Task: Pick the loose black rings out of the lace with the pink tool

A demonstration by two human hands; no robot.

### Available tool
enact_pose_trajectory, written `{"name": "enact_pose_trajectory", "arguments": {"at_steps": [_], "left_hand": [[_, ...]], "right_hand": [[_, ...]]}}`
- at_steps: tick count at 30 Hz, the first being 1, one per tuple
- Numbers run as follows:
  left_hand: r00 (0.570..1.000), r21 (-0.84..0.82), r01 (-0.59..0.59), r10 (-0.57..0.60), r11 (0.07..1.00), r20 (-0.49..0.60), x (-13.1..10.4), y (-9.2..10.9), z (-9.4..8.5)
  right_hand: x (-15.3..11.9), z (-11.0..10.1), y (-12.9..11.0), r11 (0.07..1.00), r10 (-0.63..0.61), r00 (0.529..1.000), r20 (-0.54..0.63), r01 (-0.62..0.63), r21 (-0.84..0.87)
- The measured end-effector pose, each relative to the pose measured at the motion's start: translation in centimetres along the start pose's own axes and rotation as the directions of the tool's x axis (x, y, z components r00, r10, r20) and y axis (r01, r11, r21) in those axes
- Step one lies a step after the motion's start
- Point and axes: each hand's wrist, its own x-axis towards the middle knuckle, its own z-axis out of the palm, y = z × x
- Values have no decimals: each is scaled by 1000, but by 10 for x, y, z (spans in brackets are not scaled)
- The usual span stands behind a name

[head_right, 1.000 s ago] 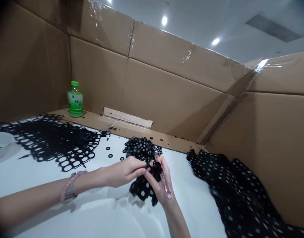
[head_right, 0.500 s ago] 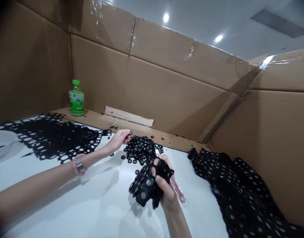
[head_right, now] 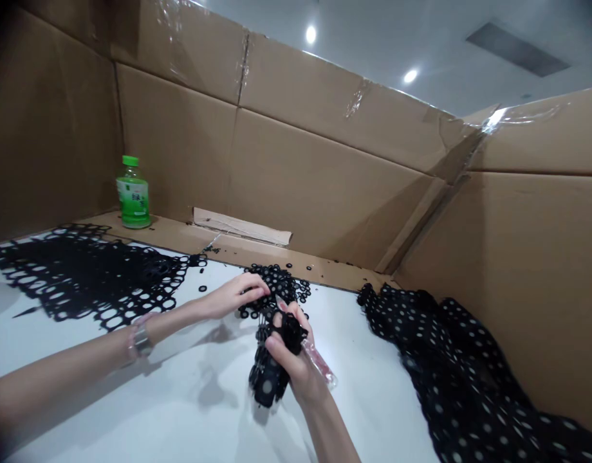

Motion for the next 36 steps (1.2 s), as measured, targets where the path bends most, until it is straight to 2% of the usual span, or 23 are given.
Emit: {"name": "enact_pose_trajectory", "arguments": {"at_steps": [1, 3, 6, 11, 14, 15, 17, 19, 20, 21, 23, 27, 31, 33, 36], "left_hand": [[993, -92, -72, 80, 993, 88, -1, 11, -1], [970, -247, -102, 152, 964, 191, -3, 28, -2], [977, -379, -28, 106, 925, 187, -6, 42, -2], [979, -474, -56, 141, 879, 145, -8, 50, -9], [983, -399, -63, 126, 915, 134, -8, 50, -8], [991, -344, -65, 101, 937, 90, -8, 50, -6], [993, -173, -71, 54, 982, -101, -10, 49, -1], [950, 47, -96, 106, 994, -294, -13, 49, 4], [933, 139, -131, 170, 982, -319, -14, 48, 6], [928, 197, -177, 230, 964, -293, -15, 48, 7], [939, 175, -255, 287, 951, -190, -15, 48, 9], [971, -62, -219, 211, 974, -109, -12, 49, 8], [981, -131, -185, 174, 974, -89, -14, 50, 12], [988, -167, -113, 93, 980, -120, -14, 48, 18], [986, -328, 37, -88, 944, -143, -10, 36, 27]], "right_hand": [[0, 0, 0, 1000, -12, 1000, -8, 12, 12], [2, -1, -2, 999, -19, 1000, -13, 20, 43], [4, -3, -6, 999, -45, 998, -53, 45, 6], [5, -3, -16, 982, -56, 998, -30, 50, -180], [6, -4, -16, 967, -78, 996, -44, 65, -245], [7, -4, -15, 963, -91, 994, -65, 71, -260], [8, -5, -10, 957, -108, 988, -108, 74, -282], [10, -6, -3, 957, -98, 983, -157, 50, -287], [10, -6, 0, 957, -90, 979, -183, 35, -287], [11, -6, 2, 958, -83, 974, -209, 20, -285], [11, -7, 6, 965, -75, 966, -246, 8, -262], [10, -9, 8, 992, 0, 976, -218, -27, -121], [10, -11, 9, 995, 32, 978, -205, -50, -82], [10, -10, 10, 994, 33, 979, -202, -54, -100], [9, -8, 11, 990, 39, 983, -182, -63, -129]]}}
